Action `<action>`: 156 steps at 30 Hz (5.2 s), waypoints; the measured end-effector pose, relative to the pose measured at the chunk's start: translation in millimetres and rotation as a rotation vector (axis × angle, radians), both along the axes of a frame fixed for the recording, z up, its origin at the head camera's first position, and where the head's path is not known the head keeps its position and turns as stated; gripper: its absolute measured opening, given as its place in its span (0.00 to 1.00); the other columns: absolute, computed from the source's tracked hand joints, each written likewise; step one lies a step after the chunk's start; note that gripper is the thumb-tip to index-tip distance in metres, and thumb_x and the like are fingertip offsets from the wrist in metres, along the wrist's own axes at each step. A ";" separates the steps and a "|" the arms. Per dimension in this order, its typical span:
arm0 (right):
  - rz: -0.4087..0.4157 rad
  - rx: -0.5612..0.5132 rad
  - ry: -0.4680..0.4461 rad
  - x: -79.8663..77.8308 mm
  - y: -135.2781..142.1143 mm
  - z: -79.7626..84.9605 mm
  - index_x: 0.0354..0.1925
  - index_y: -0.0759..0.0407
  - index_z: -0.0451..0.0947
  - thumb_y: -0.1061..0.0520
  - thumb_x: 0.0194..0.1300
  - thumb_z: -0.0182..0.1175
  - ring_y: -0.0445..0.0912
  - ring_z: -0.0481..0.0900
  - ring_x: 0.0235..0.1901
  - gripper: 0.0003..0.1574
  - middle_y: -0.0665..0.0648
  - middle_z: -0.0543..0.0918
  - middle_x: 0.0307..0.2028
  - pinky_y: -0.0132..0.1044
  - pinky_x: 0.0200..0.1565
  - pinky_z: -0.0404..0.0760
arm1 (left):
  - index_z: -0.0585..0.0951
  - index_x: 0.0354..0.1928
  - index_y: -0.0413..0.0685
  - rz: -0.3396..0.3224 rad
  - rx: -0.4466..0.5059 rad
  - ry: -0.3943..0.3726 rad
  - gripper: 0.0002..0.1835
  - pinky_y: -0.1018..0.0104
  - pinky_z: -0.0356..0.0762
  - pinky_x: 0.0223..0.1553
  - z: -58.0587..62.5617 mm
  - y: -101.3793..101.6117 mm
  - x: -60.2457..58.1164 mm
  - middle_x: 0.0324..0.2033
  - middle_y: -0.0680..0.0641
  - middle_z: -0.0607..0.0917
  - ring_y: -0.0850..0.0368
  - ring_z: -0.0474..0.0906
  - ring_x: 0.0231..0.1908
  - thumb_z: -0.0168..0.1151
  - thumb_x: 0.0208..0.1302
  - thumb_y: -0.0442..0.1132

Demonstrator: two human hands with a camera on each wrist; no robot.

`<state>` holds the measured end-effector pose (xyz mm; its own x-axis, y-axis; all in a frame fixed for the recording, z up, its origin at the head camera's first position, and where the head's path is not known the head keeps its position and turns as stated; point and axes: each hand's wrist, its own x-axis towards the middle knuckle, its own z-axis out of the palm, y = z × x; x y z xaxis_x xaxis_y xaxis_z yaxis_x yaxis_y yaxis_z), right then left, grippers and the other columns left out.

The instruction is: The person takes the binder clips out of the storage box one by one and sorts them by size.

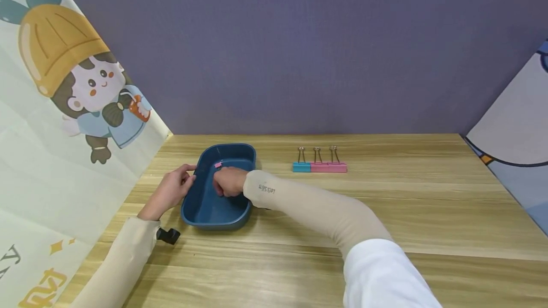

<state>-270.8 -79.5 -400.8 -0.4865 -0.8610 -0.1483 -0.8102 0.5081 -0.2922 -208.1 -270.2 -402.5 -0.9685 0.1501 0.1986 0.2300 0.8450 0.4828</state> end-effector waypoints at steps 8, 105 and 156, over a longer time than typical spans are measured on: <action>-0.058 -0.008 0.007 1.4 3.8 -2.9 0.36 0.50 0.80 0.50 0.60 0.66 0.39 0.75 0.29 0.08 0.45 0.78 0.29 0.31 0.34 0.74 | 0.72 0.56 0.32 0.017 -0.005 -0.038 0.17 0.65 0.68 0.19 0.2 -0.3 0.4 0.20 0.49 0.72 0.57 0.67 0.17 0.53 0.68 0.33; -0.186 -0.471 0.071 25.2 255.5 -55.6 0.31 0.55 0.82 0.65 0.57 0.67 0.38 0.75 0.31 0.06 0.47 0.79 0.31 0.32 0.33 0.77 | 0.74 0.55 0.32 0.011 0.014 -0.011 0.16 0.66 0.64 0.17 -3.1 5.1 1.4 0.18 0.49 0.72 0.57 0.66 0.16 0.56 0.66 0.32; -0.165 -0.447 0.225 0.6 179.5 8.9 0.37 0.53 0.81 0.62 0.62 0.62 0.45 0.78 0.36 0.05 0.49 0.77 0.36 0.36 0.37 0.77 | 0.75 0.52 0.31 -0.032 0.048 0.038 0.15 0.67 0.65 0.18 -6.1 1.7 -0.3 0.17 0.51 0.72 0.58 0.66 0.16 0.57 0.65 0.31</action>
